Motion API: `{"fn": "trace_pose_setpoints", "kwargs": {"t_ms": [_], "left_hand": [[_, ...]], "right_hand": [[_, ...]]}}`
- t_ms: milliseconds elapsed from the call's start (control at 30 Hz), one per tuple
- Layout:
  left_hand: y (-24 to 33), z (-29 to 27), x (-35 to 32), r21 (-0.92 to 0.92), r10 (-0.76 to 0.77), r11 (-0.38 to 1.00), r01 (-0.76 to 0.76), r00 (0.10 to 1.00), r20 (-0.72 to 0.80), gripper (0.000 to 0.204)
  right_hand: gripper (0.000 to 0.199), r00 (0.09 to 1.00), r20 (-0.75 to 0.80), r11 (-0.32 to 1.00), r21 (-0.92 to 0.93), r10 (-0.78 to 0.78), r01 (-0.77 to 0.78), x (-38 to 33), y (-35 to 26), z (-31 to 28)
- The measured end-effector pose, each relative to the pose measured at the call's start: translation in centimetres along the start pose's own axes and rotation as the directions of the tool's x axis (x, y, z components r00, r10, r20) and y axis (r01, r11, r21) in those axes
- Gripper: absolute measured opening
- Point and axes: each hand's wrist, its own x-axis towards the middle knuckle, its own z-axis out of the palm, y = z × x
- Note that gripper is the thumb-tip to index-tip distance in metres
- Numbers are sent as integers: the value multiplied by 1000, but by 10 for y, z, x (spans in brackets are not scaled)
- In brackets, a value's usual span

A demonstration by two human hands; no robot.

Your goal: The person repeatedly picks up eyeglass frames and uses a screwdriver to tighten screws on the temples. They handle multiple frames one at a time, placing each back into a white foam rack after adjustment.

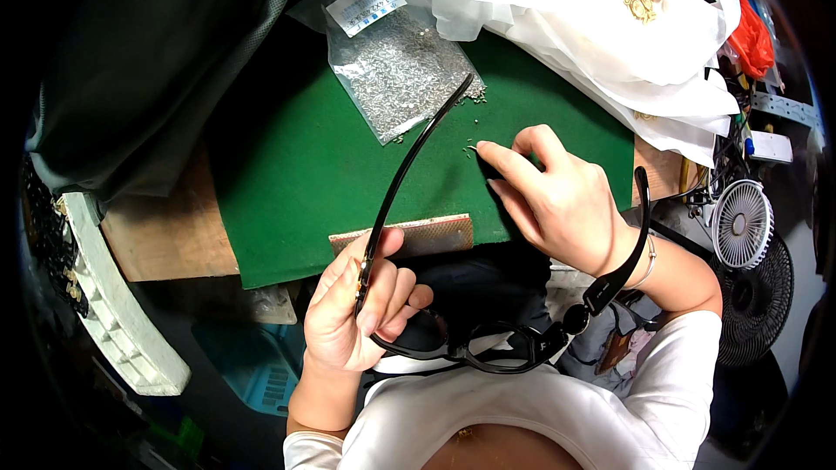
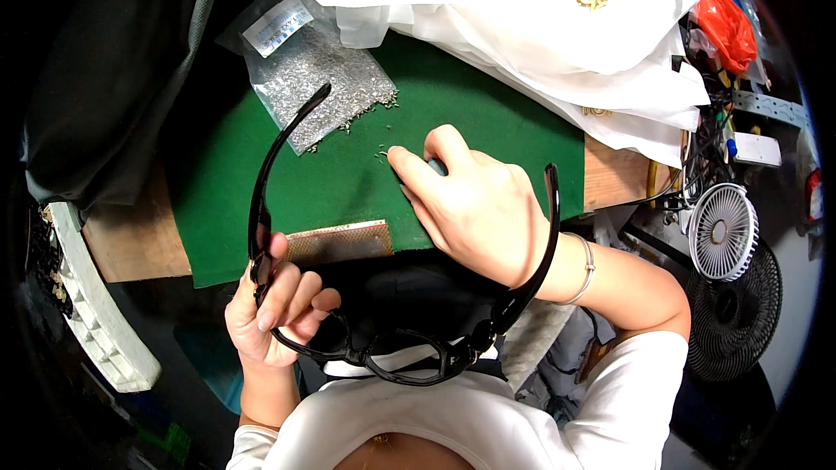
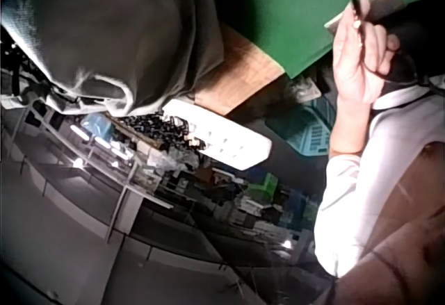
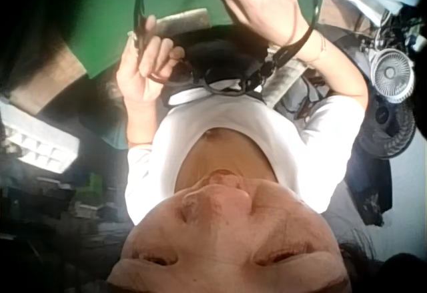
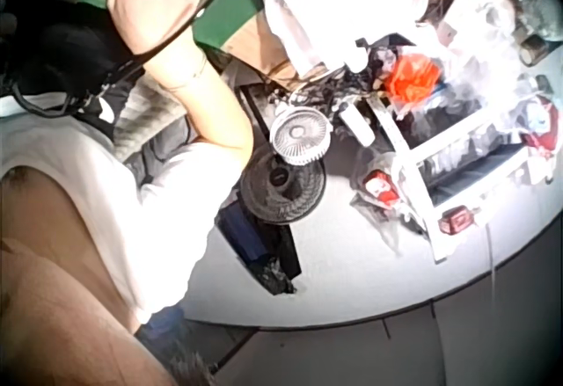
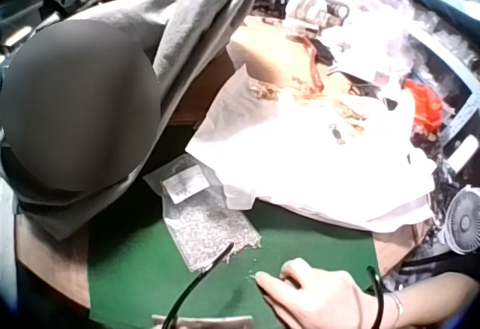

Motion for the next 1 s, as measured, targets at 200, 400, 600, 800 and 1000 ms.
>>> {"fn": "trace_pose_setpoints", "kwargs": {"t_ms": [200,400,600,800,1000], "left_hand": [[-5,6,2,-70,6,997,-15,991,-132,42],[-4,6,2,-71,-18,997,8,990,-140,40],[-5,8,1,-249,-125,964,98,987,-97,40],[-9,2,-4,-229,-118,969,97,990,-80,41],[-14,5,-4,-253,-133,961,107,987,-88,42]], "right_hand": [[32,997,-31,993,-100,-67,63,-5,4,7],[26,997,19,994,-69,-79,81,-1,-1,5],[19,747,651,254,752,-134,-609,15,-36,-41],[16,758,601,83,794,-253,-602,15,-45,-30],[18,660,715,95,692,-230,-716,12,-43,-34]]}}
